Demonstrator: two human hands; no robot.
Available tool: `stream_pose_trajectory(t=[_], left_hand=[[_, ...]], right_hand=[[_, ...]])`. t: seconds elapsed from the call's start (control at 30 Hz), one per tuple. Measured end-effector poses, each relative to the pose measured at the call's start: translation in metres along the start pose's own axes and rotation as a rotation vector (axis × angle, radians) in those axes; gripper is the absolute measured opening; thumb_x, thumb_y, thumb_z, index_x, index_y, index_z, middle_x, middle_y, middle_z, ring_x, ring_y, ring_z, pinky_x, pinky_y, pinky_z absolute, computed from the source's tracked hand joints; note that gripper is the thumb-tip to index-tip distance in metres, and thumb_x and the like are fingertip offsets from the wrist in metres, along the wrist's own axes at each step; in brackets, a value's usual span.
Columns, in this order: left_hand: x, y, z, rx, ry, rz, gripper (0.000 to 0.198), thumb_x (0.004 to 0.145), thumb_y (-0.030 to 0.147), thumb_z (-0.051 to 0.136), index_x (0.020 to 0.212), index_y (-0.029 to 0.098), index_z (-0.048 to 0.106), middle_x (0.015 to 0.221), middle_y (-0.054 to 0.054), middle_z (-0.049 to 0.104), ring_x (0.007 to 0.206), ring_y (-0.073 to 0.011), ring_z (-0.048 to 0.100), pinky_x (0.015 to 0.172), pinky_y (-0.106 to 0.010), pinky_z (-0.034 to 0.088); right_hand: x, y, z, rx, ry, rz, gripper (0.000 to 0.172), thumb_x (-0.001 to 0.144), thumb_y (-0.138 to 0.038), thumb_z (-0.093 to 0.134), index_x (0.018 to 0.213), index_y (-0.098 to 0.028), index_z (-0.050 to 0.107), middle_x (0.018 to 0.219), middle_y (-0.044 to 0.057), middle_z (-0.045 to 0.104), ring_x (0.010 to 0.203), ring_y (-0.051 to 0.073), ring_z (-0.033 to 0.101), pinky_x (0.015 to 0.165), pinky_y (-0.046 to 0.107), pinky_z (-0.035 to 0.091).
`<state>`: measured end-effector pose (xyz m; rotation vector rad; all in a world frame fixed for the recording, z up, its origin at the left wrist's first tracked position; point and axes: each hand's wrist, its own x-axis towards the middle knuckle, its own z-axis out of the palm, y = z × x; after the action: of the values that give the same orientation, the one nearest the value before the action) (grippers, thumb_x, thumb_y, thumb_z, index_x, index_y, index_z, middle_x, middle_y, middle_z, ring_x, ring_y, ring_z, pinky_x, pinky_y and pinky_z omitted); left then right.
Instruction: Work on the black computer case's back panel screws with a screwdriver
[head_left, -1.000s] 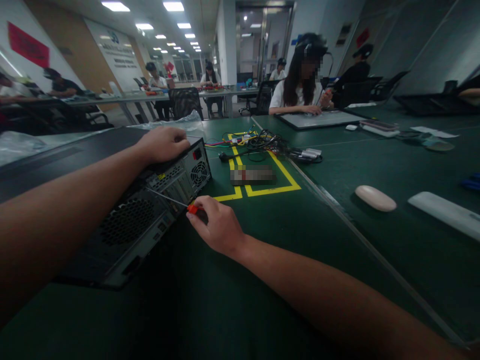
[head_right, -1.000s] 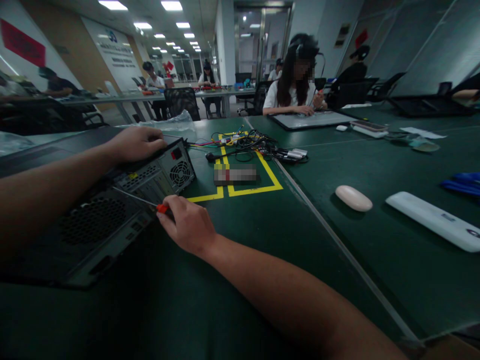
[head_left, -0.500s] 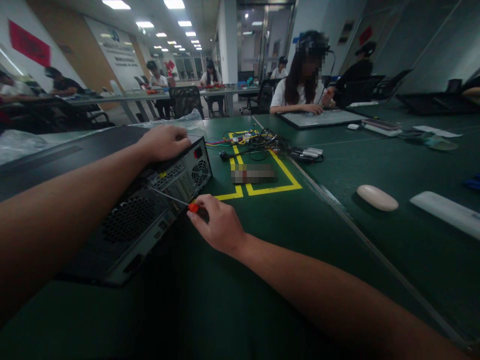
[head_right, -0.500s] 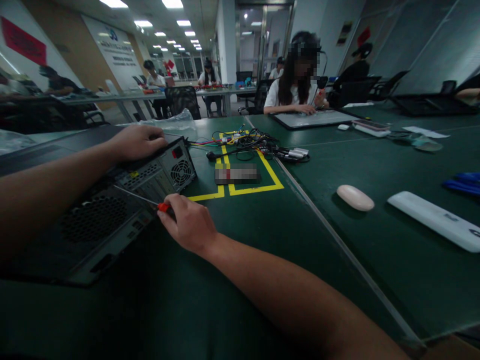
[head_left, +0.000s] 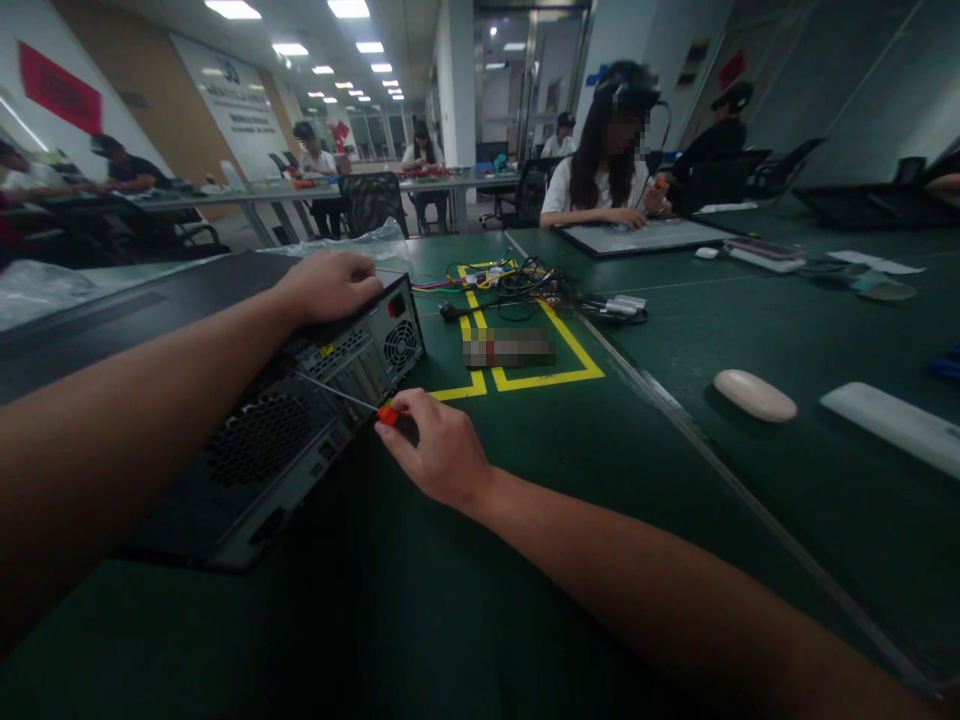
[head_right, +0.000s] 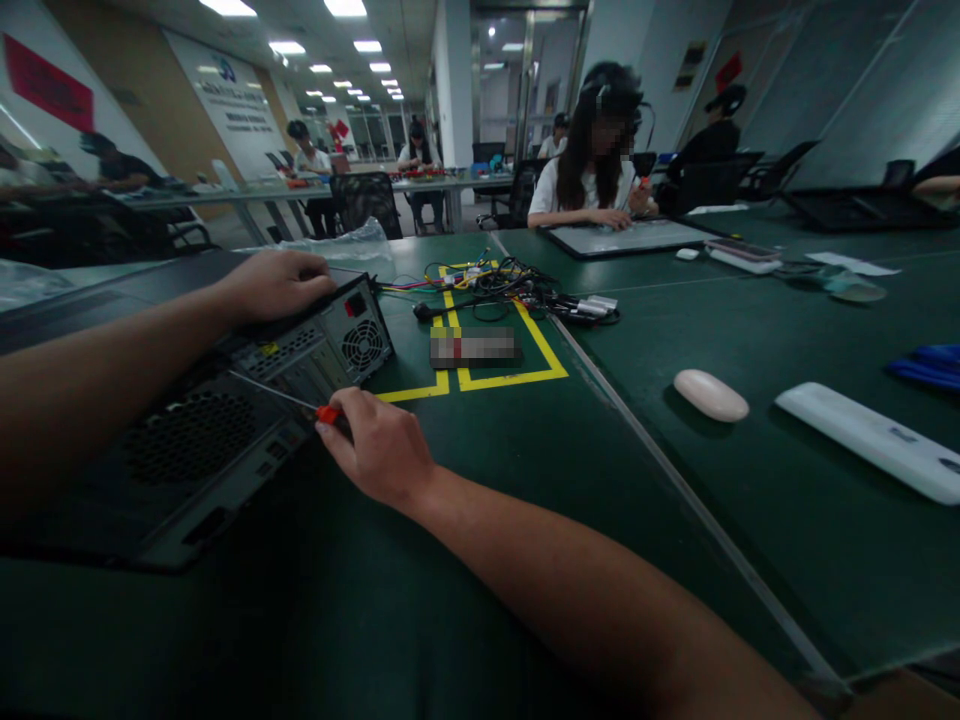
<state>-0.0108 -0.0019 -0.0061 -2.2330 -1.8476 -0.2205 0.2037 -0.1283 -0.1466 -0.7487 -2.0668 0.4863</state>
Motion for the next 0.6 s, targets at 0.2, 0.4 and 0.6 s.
stream_pose_trajectory(t=[0.2, 0.4, 0.6], left_hand=[[-0.0008, 0.002, -0.002, -0.003, -0.016, -0.008, 0.045, 0.091, 0.046, 0.039, 0.095, 0.016, 0.072, 0.088, -0.012, 0.067, 0.078, -0.0253, 0.058, 0.07, -0.037, 0.039], [-0.0008, 0.0024, -0.0024, -0.016, -0.014, -0.009, 0.043, 0.089, 0.048, 0.038, 0.09, 0.018, 0.069, 0.086, -0.011, 0.065, 0.078, -0.0248, 0.057, 0.07, -0.037, 0.038], [0.0007, -0.0004, -0.0008, -0.011, -0.004, 0.007, 0.039, 0.091, 0.047, 0.039, 0.086, 0.019, 0.065, 0.082, -0.009, 0.063, 0.074, -0.0226, 0.055, 0.067, -0.035, 0.037]], right_hand=[[0.0, -0.0003, -0.0012, -0.014, -0.007, 0.003, 0.022, 0.105, -0.042, 0.054, 0.114, -0.022, 0.058, 0.105, 0.006, 0.075, 0.094, 0.019, 0.073, 0.081, 0.031, 0.053], [-0.0001, -0.0009, -0.0012, -0.026, -0.017, 0.025, 0.026, 0.105, -0.045, 0.054, 0.115, -0.022, 0.059, 0.106, 0.006, 0.076, 0.097, 0.02, 0.074, 0.083, 0.032, 0.053], [-0.0006, -0.0016, -0.0007, -0.031, 0.015, 0.024, 0.031, 0.105, -0.048, 0.053, 0.118, -0.02, 0.06, 0.107, 0.007, 0.076, 0.096, 0.021, 0.073, 0.083, 0.032, 0.053]])
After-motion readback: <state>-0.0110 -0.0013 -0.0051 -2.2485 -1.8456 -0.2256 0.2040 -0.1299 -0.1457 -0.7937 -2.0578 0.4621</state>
